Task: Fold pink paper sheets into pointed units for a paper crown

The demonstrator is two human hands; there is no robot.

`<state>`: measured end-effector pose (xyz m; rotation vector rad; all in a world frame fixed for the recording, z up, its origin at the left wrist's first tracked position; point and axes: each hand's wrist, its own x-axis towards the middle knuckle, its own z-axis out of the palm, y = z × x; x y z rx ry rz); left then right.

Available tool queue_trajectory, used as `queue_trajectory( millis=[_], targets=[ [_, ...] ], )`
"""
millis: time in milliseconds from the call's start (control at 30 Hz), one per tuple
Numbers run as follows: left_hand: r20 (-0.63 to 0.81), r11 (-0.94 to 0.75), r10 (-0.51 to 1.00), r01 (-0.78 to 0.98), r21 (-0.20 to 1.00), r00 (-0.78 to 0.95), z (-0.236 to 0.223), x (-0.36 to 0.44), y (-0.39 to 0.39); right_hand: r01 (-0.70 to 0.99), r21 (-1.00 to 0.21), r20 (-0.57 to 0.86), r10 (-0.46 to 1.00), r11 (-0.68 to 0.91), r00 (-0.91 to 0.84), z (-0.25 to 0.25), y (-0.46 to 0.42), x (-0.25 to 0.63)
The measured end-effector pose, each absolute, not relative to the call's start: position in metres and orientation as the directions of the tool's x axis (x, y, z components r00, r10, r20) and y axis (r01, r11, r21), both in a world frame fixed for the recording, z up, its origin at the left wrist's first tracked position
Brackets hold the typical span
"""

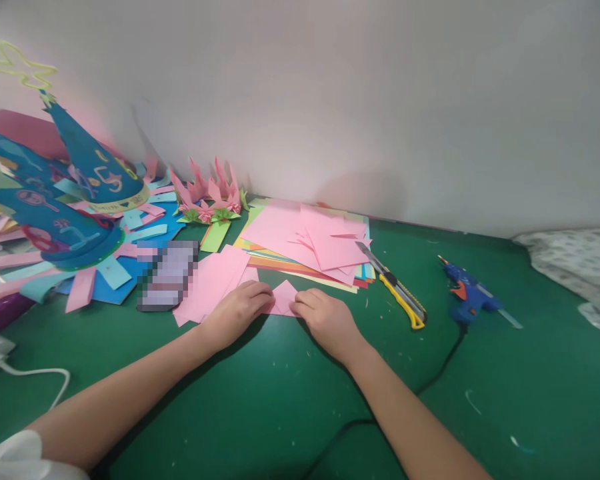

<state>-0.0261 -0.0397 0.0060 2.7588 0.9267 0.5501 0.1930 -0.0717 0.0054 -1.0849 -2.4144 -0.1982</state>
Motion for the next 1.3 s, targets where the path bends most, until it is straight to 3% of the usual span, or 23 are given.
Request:
queue_trajectory(
  millis=[200, 400, 600, 867, 1100, 1300],
  targets=[
    [0.245, -0.832, 0.555, 0.526, 0.179, 0.795, 0.008, -0.026, -0.045, 0.752, -0.082, 0.465, 0.693, 0.654, -0.551, 0.007, -0.074, 0.190],
    [0.170, -0.780, 0.626, 0.616, 0.116, 0.761, 0.012, -0.024, -0.050, 0.742, -0.123, 0.479, 0.694, 0.659, -0.537, 0.006, -0.076, 0.189],
    [0.048, -0.804, 0.594, 0.595, 0.010, 0.803, 0.017, -0.021, -0.054, 0.752, -0.146, 0.478, 0.711, 0.643, -0.515, 0.004, -0.077, 0.189],
    [0.160, -0.802, 0.597, 0.587, 0.108, 0.786, 0.010, -0.025, -0.049, 0.806, -0.145, 0.466, 0.758, 0.574, -0.456, 0.001, -0.079, 0.192],
    [0.185, -0.803, 0.595, 0.573, 0.162, 0.782, 0.010, -0.025, -0.049, 0.803, -0.139, 0.443, 0.761, 0.580, -0.473, 0.004, -0.079, 0.185],
    [0.162, -0.792, 0.610, 0.587, 0.168, 0.776, 0.012, -0.025, -0.050, 0.817, -0.065, 0.418, 0.759, 0.573, -0.499, -0.002, -0.079, 0.182]
  ],
)
